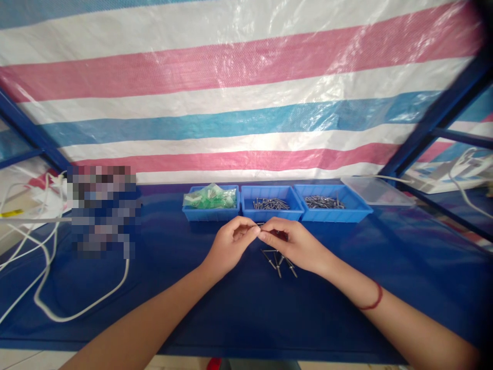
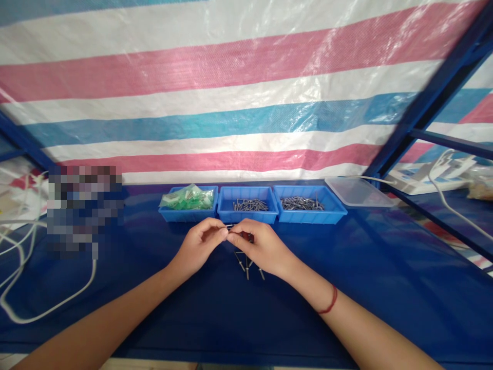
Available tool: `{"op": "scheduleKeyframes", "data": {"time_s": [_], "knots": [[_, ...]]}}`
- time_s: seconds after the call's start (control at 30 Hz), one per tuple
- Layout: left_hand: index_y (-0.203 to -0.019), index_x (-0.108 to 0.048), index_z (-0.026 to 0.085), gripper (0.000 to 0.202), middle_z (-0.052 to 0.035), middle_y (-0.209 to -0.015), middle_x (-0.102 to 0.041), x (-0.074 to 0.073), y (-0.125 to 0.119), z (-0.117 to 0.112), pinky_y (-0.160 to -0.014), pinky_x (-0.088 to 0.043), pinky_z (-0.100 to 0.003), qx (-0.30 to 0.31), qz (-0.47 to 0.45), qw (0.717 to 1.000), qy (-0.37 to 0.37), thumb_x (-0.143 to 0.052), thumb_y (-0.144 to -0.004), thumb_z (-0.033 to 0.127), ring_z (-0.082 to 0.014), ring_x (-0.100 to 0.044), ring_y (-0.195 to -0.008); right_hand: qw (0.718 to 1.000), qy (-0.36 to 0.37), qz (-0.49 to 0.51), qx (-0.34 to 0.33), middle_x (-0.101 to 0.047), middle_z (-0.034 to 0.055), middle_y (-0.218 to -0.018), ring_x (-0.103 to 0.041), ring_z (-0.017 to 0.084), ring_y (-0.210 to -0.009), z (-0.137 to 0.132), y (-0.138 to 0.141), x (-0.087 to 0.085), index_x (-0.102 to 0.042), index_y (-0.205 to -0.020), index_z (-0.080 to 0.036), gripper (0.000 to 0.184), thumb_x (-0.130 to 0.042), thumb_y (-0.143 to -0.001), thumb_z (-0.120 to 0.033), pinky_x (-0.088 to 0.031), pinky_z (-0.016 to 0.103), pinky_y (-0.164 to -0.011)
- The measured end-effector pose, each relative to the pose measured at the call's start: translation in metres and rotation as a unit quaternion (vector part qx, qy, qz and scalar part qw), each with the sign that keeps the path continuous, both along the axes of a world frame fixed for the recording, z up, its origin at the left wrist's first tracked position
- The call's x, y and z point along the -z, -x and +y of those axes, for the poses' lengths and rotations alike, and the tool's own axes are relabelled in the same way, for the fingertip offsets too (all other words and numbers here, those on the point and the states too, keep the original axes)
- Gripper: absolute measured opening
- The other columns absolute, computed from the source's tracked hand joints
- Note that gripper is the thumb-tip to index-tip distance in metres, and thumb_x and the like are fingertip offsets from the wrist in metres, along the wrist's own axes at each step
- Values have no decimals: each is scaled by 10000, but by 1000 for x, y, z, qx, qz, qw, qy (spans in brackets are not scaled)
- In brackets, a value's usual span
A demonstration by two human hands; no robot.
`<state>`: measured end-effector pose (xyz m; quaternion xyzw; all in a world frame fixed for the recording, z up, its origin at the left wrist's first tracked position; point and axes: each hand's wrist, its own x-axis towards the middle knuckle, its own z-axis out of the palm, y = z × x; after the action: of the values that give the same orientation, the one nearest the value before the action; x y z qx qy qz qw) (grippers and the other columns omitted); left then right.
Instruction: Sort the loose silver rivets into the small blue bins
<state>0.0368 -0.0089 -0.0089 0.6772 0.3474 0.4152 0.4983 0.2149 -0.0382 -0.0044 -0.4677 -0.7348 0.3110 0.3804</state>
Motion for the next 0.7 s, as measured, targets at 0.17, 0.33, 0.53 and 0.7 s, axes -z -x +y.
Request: {"op": "scheduleKeyframes", "data": {"time_s": [0.17,0.33,0.53,0.7], "knots": [[-813,-605,152,146,4,-744,-602,0,1,1,-704,-453,-239,-12,-15,1000,-3,-637,-797,293,-120,-567,-705,999,33,5,-21,-571,24,-766,-502,134,-661,-1,1,-2,-667,-879,-179,279,-500,-898,-401,-404,274,-612],[-925,-606,163,179,-9,-827,-617,6,2,4,-738,-459,-245,-26,-22,999,-13,-644,-796,281,-132,-585,-772,998,45,42,10,-561,14,-748,-470,121,-615,0,1,0,-657,-829,-180,221,-567,-852,-380,-390,269,-579],[-867,-601,159,133,-16,-828,-611,5,1,3,-753,-444,-243,-7,-2,1000,-28,-610,-835,287,-134,-580,-788,991,42,111,55,-580,15,-744,-490,130,-627,2,-1,0,-625,-800,-182,226,-650,-781,-407,-417,282,-596],[-980,-583,177,197,-10,-831,-607,5,1,0,-724,-439,-234,7,-14,999,-30,-625,-828,295,-133,-581,-779,993,21,98,67,-563,4,-709,-479,130,-618,1,-3,-2,-624,-784,-191,205,-658,-776,-392,-415,286,-596]]}}
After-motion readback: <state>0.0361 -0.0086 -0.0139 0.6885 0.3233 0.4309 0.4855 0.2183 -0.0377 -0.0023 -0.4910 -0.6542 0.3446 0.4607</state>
